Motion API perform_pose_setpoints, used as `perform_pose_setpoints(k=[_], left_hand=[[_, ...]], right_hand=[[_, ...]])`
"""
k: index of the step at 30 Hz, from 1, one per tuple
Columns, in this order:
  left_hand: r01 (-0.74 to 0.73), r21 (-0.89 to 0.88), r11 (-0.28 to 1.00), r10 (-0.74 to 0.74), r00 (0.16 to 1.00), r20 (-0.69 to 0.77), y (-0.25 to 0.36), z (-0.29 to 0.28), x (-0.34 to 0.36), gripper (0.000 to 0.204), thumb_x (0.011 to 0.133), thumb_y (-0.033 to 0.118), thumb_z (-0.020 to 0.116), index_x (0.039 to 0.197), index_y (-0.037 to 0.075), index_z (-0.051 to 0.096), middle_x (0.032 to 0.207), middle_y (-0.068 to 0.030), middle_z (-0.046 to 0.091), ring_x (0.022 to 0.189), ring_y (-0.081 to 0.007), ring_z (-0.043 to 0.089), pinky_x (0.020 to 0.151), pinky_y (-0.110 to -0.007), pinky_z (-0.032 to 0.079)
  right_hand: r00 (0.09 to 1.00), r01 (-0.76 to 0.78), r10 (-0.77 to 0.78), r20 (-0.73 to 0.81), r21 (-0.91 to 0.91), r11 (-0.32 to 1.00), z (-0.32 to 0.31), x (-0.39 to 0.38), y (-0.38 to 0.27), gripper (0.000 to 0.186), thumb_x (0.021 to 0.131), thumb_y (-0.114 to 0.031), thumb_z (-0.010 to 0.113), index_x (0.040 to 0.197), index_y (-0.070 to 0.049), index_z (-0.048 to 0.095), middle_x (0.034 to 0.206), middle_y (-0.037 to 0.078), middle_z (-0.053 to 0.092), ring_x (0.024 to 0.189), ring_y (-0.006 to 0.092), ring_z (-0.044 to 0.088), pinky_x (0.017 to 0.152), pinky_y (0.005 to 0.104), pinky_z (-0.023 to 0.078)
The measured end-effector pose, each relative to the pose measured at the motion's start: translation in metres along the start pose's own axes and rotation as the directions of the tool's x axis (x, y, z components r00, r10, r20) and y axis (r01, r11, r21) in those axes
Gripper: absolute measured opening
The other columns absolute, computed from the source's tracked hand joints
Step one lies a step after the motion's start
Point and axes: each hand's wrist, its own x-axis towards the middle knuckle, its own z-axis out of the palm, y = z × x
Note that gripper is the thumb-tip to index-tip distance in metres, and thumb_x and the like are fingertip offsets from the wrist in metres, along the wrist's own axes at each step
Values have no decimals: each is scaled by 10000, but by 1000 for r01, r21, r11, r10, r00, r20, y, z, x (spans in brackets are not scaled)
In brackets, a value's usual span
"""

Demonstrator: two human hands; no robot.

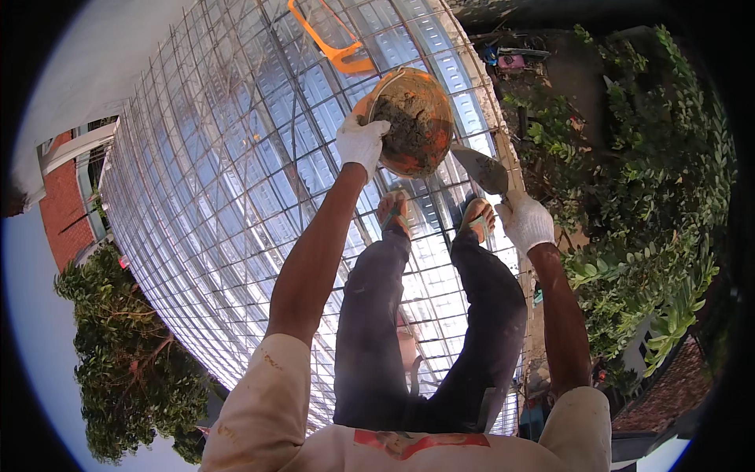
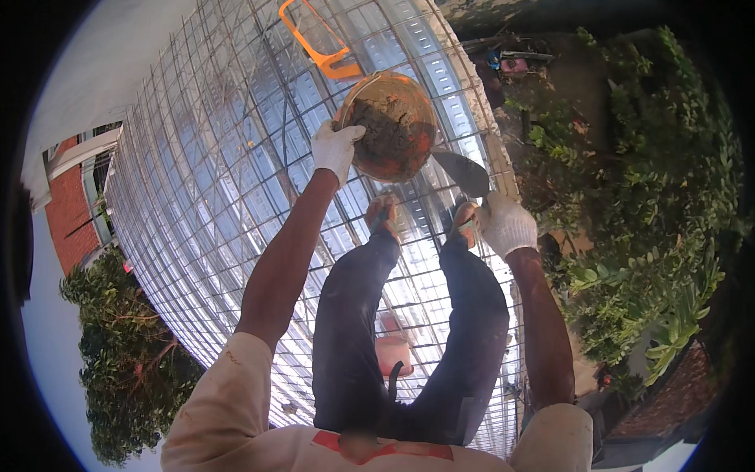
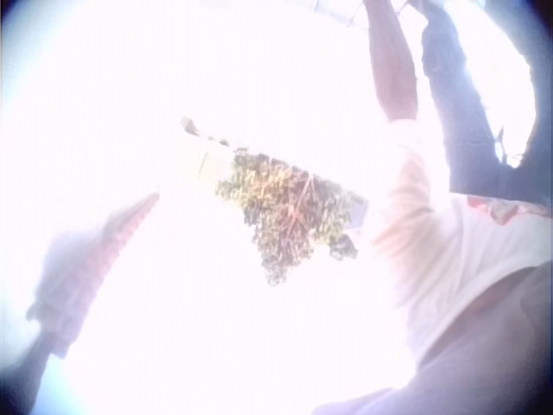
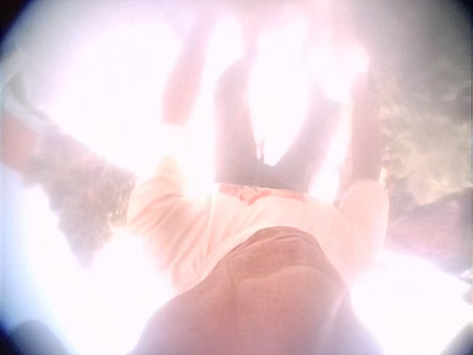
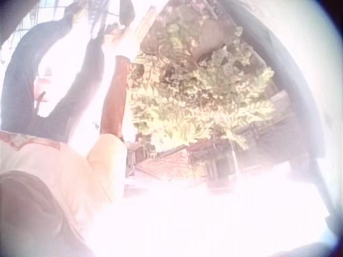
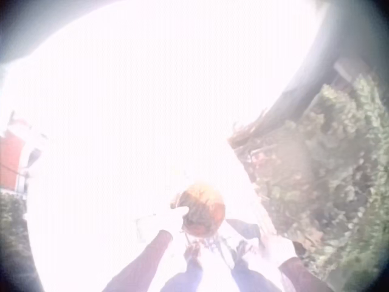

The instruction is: The person uses a trowel to scoop cement from a bucket and apply it to the edge of a roof structure made of wire mesh and metal sheets, smoothing the mortar into the gaps.

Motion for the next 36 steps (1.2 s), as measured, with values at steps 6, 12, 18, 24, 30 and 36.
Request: perform_pose_setpoints(k=[6, 12, 18, 24, 30, 36], left_hand=[[-375, 133, 917, 328, 902, 280, -49, 61, 83, 428, 831, 143, 798, 1203, -48, 708, 1004, -88, 737, 892, -160, 677, 830, -327, 559], [-564, 387, 730, 441, 820, 365, -73, 90, 107, 506, 794, 394, 802, 1069, -26, 736, 912, -214, 763, 835, -320, 750, 776, -402, 585], [-604, 299, 739, 495, 788, 366, -63, 99, 102, 504, 779, 386, 903, 1051, -13, 757, 914, -143, 785, 805, -182, 739, 760, -350, 586], [-553, 260, 792, 473, 824, 313, -59, 109, 114, 509, 762, 372, 934, 973, -44, 731, 837, -136, 746, 725, -168, 702, 650, -364, 578], [-597, 284, 750, 552, 802, 230, -71, 119, 109, 498, 752, 348, 938, 983, -43, 733, 847, -140, 753, 755, -169, 699, 687, -361, 574], [-530, 120, 839, 506, 842, 185, -73, 118, 105, 533, 771, 360, 935, 1013, -66, 726, 849, -134, 752, 763, -157, 700, 678, -347, 578]], right_hand=[[933, 74, -243, -265, -520, 851, 11, 152, -15, 164, 952, -163, 659, 1028, -20, 681, 930, 174, 731, 888, 340, 775, 734, 456, 636], [990, 135, -137, 33, -491, 860, 53, 218, -16, 220, 917, -152, 671, 1039, -25, 803, 1046, 225, 782, 995, 367, 784, 819, 480, 639], [946, 323, -317, 72, -324, 889, 88, 241, 39, 282, 926, -277, 693, 972, -3, 744, 887, 260, 736, 886, 461, 733, 795, 558, 598], [888, 442, -458, -48, -192, 876, 122, 236, 33, 304, 936, -312, 703, 926, -8, 705, 793, 254, 702, 829, 464, 723, 761, 559, 588], [897, 438, -432, -88, 66, 896, 161, 214, 31, 317, 946, -289, 722, 904, 22, 675, 791, 265, 689, 819, 482, 703, 741, 543, 555], [951, 263, -308, 29, 446, 856, 158, 197, 15, 365, 965, -331, 687, 935, 32, 717, 823, 238, 699, 822, 409, 706, 764, 479, 549]])
